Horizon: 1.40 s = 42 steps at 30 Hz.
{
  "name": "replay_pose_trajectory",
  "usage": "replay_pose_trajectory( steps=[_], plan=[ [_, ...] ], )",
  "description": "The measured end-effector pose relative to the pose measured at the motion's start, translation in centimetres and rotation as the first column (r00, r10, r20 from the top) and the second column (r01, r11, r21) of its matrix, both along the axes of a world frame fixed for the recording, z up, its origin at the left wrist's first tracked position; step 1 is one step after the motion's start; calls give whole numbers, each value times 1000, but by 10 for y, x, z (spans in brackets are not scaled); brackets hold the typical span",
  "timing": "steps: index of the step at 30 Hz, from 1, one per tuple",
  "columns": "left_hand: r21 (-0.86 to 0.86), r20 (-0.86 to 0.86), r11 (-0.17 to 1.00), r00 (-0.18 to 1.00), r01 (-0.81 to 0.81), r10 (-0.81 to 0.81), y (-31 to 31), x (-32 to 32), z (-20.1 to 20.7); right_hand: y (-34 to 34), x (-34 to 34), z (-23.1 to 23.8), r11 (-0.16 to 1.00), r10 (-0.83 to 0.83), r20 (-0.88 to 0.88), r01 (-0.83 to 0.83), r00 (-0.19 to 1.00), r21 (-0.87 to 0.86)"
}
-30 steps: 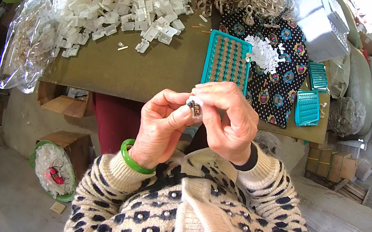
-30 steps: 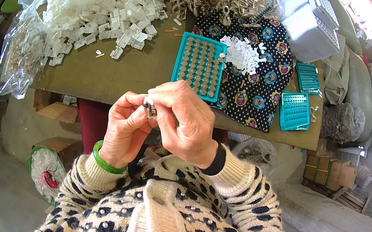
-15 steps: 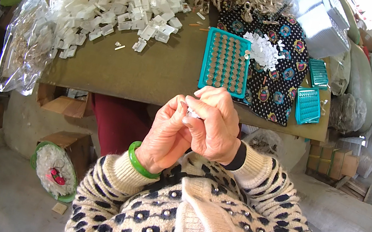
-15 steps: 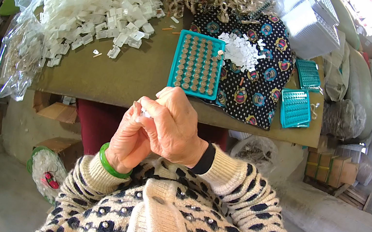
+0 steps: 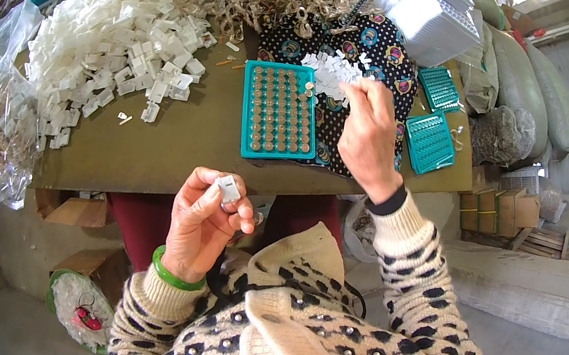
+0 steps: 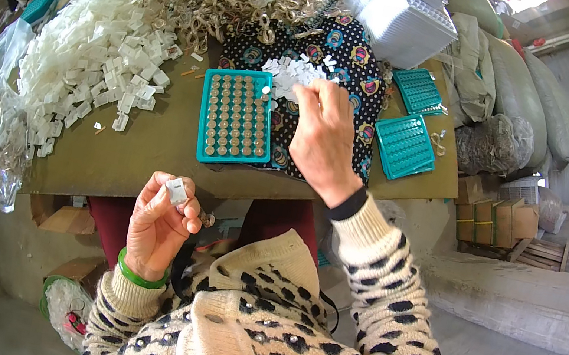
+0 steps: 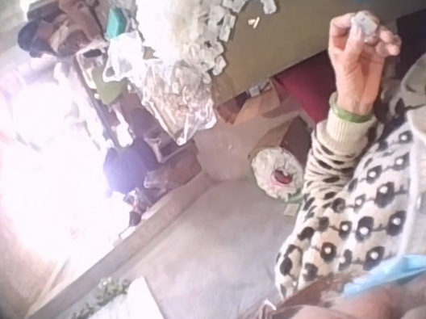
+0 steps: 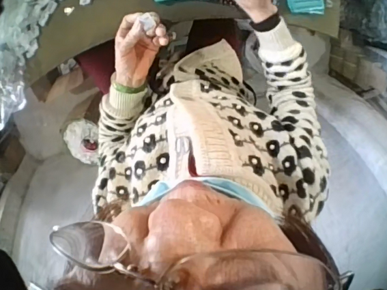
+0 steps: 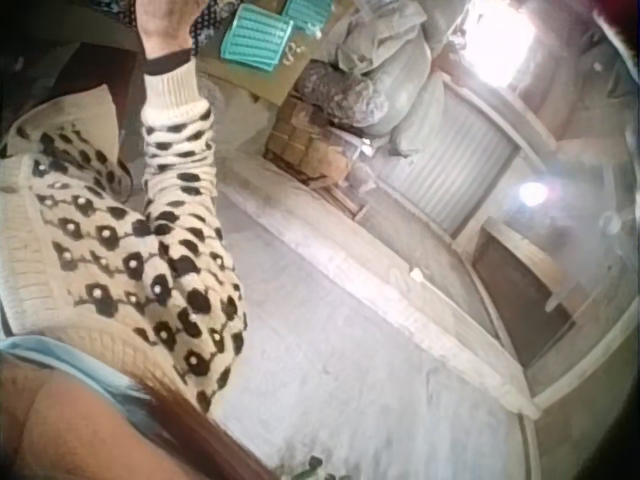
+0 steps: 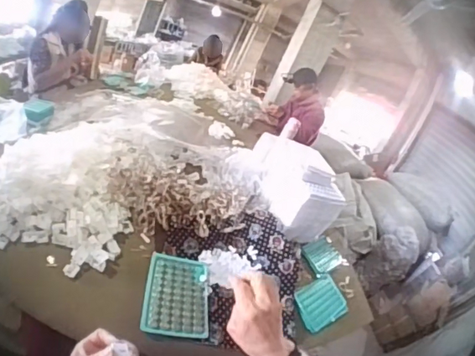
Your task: The person repeatedly picks small white plastic housings and metal pins from a table, inserts the pins into the housings, and places the assembled units into a teal tray. The person also moves a teal tray aside to access more parts and continues the assembly cycle.
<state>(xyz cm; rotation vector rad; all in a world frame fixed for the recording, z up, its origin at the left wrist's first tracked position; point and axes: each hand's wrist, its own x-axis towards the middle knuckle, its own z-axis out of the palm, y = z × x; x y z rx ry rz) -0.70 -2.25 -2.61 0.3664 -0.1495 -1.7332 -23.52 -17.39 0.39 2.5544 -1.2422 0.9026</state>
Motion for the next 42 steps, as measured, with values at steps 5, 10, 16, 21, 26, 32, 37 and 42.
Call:
replay_pose_trajectory(
  steps=[5, 10, 16, 21, 26, 32, 37, 42],
  plan=[
    [7, 4, 1000, 1000, 2, -2, -3, -1, -4, -11, -9, -13, 981, -115, -257, 150, 959, 123],
    [18, 43, 1000, 999, -9, 9, -3, 2, -8, 20, -28, -6, 983, -1, 130, -23, 992, 181],
    [22, 143, 1000, 990, -21, 17, -4, -1, -8, 19, -26, -4, 980, -46, 190, 7, 981, 200],
    [19, 146, 999, 989, -29, 26, -4, -1, -7, 8, -17, -12, 986, -3, 130, -19, 991, 166],
    [17, 160, 1000, 987, -22, 19, -4, -1, -7, 9, -21, -16, 983, -86, -13, 87, 996, 161],
    [5, 159, 999, 987, -37, 36, -5, -5, -3, 8, -26, -17, 989, -51, 45, 44, 998, 143],
    [-2, 126, 1000, 992, -18, 18, -4, -5, -2, 13, -26, -15, 983, -40, 213, 0, 976, 183],
    [14, 110, 1000, 994, 8, -10, -2, -6, -3, 21, -28, -8, 917, -189, 451, -8, 872, 399]
  ],
)
